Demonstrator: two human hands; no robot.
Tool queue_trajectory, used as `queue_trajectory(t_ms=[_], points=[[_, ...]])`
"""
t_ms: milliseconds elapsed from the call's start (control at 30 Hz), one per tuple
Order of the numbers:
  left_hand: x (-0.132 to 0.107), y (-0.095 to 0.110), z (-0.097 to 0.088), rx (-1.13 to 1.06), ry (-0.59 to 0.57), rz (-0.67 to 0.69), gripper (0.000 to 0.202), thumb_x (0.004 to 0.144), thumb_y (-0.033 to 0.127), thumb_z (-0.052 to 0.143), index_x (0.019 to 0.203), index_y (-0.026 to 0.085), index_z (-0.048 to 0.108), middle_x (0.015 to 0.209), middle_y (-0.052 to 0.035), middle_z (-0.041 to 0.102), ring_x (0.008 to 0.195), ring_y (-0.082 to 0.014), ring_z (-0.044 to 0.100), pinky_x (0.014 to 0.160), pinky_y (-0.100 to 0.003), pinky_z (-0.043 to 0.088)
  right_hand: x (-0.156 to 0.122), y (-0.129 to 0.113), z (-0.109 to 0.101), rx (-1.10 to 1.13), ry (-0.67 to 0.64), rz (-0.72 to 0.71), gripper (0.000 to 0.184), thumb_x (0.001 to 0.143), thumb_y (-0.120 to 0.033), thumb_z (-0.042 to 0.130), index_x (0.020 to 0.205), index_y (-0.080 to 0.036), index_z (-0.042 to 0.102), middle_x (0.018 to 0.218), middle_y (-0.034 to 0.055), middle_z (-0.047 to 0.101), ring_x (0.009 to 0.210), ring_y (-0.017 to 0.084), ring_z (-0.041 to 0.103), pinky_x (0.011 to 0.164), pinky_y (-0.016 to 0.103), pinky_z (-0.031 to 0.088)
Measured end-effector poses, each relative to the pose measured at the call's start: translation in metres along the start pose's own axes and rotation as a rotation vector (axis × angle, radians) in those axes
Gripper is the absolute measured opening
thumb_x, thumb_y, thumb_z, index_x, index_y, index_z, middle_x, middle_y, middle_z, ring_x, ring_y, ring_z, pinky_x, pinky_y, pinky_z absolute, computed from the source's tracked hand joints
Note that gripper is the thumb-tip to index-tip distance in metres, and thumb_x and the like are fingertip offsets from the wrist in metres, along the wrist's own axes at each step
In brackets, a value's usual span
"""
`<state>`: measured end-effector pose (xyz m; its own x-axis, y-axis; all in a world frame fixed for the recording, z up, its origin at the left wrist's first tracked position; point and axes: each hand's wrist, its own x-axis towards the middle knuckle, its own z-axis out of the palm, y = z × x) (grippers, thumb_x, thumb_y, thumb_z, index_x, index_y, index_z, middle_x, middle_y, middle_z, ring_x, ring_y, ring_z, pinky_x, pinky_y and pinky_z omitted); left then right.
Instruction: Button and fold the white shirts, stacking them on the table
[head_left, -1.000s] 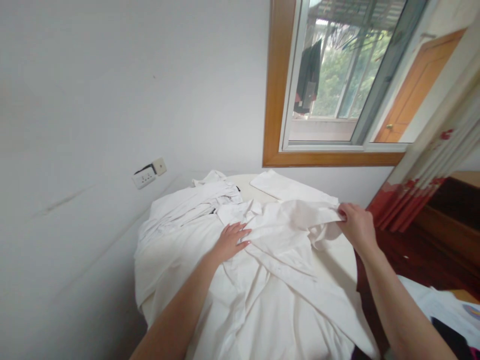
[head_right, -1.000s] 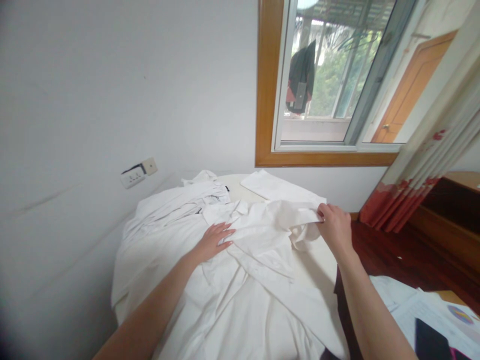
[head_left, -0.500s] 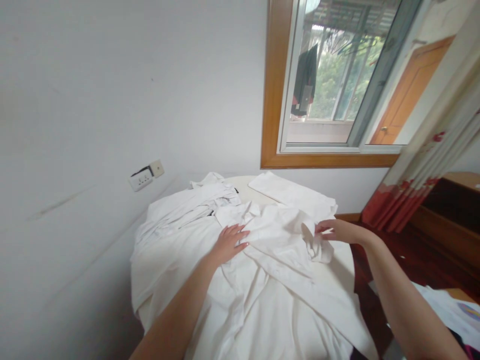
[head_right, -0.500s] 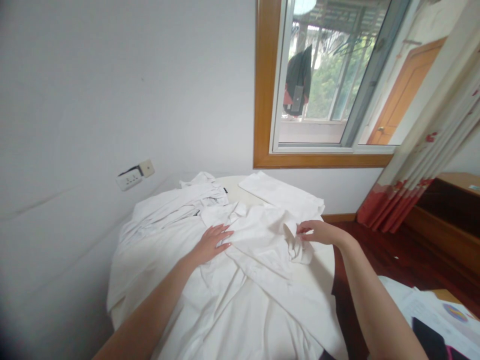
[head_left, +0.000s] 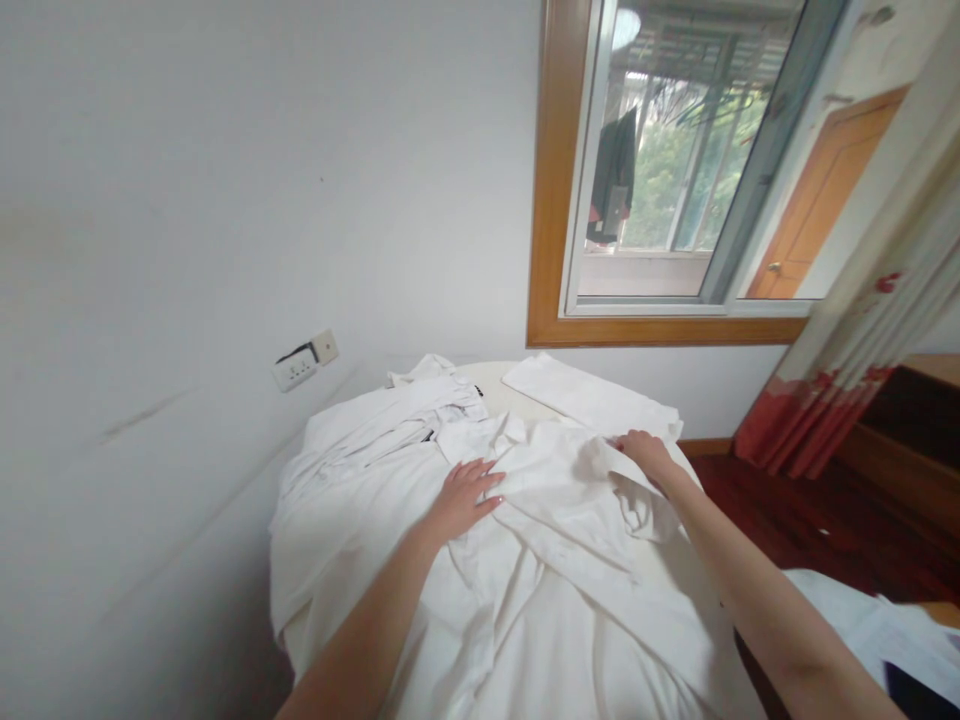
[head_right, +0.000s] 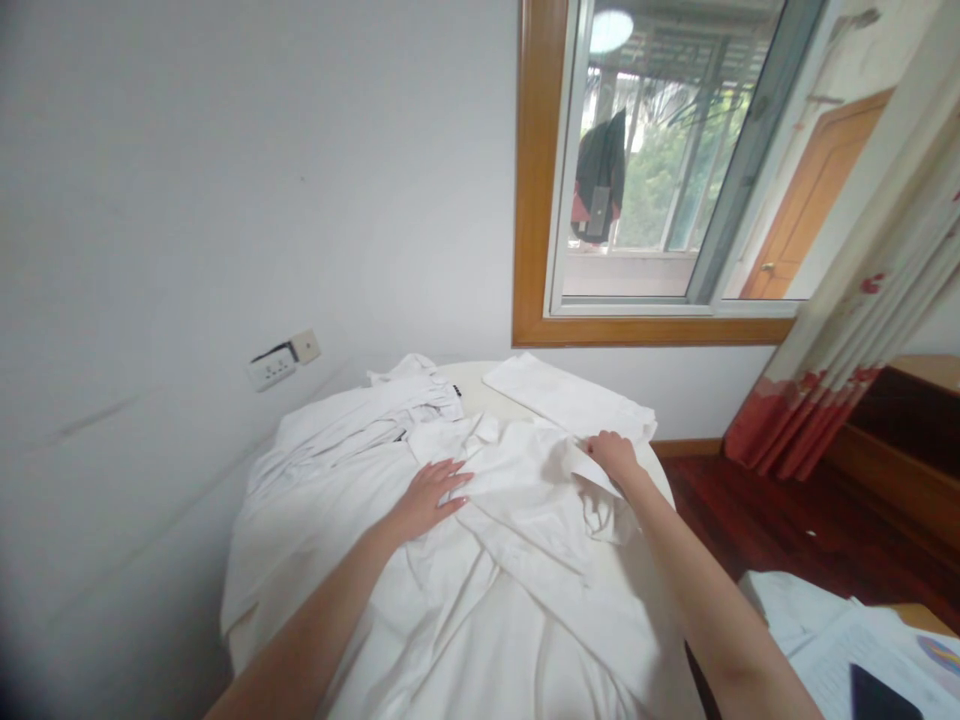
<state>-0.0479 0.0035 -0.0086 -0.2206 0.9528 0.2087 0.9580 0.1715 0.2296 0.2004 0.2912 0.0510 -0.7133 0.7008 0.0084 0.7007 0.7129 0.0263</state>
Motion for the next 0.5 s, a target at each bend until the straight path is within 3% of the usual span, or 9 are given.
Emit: queue_trajectory(t_ms=[133, 267, 367, 500], points=[[0.000, 0.000, 0.000, -0.005, -0.001, -0.010, 0.046, 0.089, 0.056, 0.041, 0.131, 0.038, 0.048, 0.145, 0.0021, 0.042, 0.137, -0.0226, 0.031, 0.114, -0.048, 0.018, -0.008, -0.024, 0.001, 0.004, 0.038, 0.025, 0.034, 0.089, -0.041, 0.047, 0.095, -0.015, 0.070, 0.106, 0.0170, 0.064, 0.100, 0.027, 0.059, 0.076, 0.033, 0.043], [0.000, -0.001, 0.001, -0.006, -0.004, -0.012, 0.046, 0.089, 0.057, 0.040, 0.131, 0.039, 0.047, 0.146, 0.0028, 0.041, 0.137, -0.0221, 0.030, 0.114, -0.047, 0.017, -0.018, -0.023, -0.016, 0.187, 0.123, 0.003, 0.027, 0.092, -0.035, 0.044, 0.094, -0.016, 0.064, 0.088, 0.0093, 0.069, 0.083, 0.019, 0.063, 0.068, 0.025, 0.040], [0.000, -0.002, 0.002, -0.003, -0.003, -0.009, 0.046, 0.089, 0.057, 0.040, 0.131, 0.039, 0.048, 0.146, 0.0021, 0.041, 0.137, -0.0218, 0.030, 0.114, -0.047, 0.016, -0.024, -0.013, -0.043, 0.203, 0.229, -0.015, 0.027, 0.093, -0.038, 0.044, 0.096, -0.018, 0.061, 0.084, 0.0079, 0.069, 0.078, 0.018, 0.063, 0.065, 0.024, 0.039], [0.001, -0.002, 0.003, -0.009, -0.004, -0.011, 0.046, 0.089, 0.057, 0.040, 0.131, 0.038, 0.048, 0.146, 0.0013, 0.041, 0.137, -0.0219, 0.029, 0.114, -0.047, 0.015, -0.021, -0.001, -0.094, -0.037, 0.241, -0.046, 0.027, 0.088, -0.041, 0.051, 0.099, -0.020, 0.062, 0.089, 0.0101, 0.070, 0.080, 0.023, 0.064, 0.063, 0.027, 0.039]])
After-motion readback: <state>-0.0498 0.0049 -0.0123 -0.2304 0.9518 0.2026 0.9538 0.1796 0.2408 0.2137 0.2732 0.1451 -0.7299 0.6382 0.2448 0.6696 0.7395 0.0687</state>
